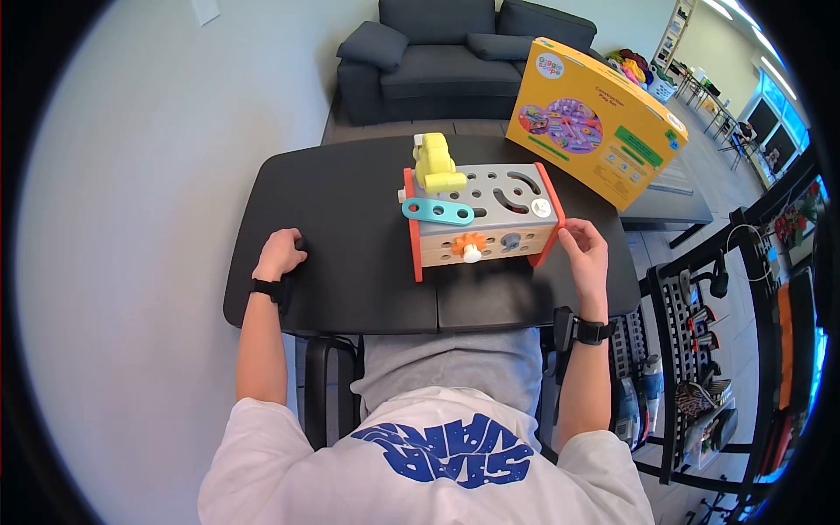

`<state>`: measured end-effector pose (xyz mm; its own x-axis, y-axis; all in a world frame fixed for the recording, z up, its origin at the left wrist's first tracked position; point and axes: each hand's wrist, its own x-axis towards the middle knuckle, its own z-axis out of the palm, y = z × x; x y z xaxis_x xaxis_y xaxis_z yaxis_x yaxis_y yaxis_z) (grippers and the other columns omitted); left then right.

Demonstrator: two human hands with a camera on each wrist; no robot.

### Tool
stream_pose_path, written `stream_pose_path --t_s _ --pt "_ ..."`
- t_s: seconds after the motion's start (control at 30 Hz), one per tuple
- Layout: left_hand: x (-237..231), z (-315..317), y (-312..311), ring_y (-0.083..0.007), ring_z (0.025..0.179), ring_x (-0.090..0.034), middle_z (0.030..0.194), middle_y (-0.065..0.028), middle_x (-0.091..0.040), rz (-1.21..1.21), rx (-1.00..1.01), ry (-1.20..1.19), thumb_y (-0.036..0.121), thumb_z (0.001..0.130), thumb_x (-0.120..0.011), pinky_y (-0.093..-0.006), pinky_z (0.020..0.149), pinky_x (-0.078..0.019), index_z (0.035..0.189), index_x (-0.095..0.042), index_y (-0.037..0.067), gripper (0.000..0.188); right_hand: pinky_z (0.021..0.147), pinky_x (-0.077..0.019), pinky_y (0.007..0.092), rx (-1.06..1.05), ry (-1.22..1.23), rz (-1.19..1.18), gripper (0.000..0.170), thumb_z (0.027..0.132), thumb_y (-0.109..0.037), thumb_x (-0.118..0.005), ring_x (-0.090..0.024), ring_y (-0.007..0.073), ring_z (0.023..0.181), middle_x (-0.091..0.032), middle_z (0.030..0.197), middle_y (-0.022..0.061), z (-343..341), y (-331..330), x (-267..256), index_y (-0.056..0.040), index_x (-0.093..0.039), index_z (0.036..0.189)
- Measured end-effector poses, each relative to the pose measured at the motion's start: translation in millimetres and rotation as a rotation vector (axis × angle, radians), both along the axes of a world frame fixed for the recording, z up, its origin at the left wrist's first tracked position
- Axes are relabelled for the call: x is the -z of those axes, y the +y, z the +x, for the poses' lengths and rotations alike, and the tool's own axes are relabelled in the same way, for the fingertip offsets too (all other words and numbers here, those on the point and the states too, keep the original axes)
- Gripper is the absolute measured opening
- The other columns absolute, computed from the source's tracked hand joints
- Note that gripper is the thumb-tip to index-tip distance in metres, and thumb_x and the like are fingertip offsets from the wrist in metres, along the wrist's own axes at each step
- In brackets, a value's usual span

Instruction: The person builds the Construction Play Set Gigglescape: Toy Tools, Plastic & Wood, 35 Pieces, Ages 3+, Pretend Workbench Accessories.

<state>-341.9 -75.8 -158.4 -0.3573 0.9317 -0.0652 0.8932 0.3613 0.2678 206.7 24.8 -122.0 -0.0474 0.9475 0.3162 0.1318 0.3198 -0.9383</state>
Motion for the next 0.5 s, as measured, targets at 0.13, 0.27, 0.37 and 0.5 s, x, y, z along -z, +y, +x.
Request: stream_pose_path --t_s 0.13,0.27,0.37,0.5 --pt "-32.9 31.5 -5.8 -0.0336 0.094 -0.066 0.098 -0.0158 -0.067 0.025 0.190 -0.143 0.015 0.077 -0.082 -0.0400 0.088 -0.0539 0.107 -0.067 -0.001 0.037 0.085 -0.0523 0.0302 0.131 -0.094 0.087 0.017 0.091 -0.006 -0.071 -0.067 0.0151 0.093 -0.074 0.100 0.0073 -5.7 -6.8 -6.2 -0.0010 -0.069 0.107" --pt "-68.5 70.6 -9.7 -0.0238 0.089 -0.061 0.102 -0.0103 -0.060 0.124 0.416 -0.363 0.015 0.078 -0.080 -0.0348 0.081 -0.0518 0.107 -0.065 0.000 0.035 0.085 -0.0518 0.0347 0.238 -0.270 0.296 0.017 0.087 -0.002 -0.069 -0.067 0.0222 0.094 -0.071 0.100 0.0102 -27.9 -24.4 -26.0 -0.0020 -0.068 0.104" --pt "-96.6 111.1 -16.3 -0.0254 0.099 -0.062 0.116 -0.0104 -0.059 0.235 0.540 -0.460 0.015 0.079 -0.080 -0.0356 0.085 -0.0521 0.110 -0.065 0.001 0.037 0.085 -0.0517 0.0379 0.211 -0.338 0.517 0.018 0.084 0.002 -0.067 -0.065 0.0328 0.096 -0.067 0.103 0.0154 -52.4 -46.4 -39.2 -0.0020 -0.067 0.101" --pt "-120.0 160.8 -25.0 -0.0298 0.108 -0.062 0.122 -0.0122 -0.058 0.328 0.842 -0.409 0.014 0.080 -0.079 -0.0376 0.092 -0.0523 0.114 -0.066 0.001 0.038 0.088 -0.0534 0.0407 -0.083 -0.355 0.641 0.034 0.079 0.002 -0.071 -0.066 0.0353 0.103 -0.066 0.112 0.0166 -82.7 -77.6 -56.4 -0.0025 -0.067 0.113"
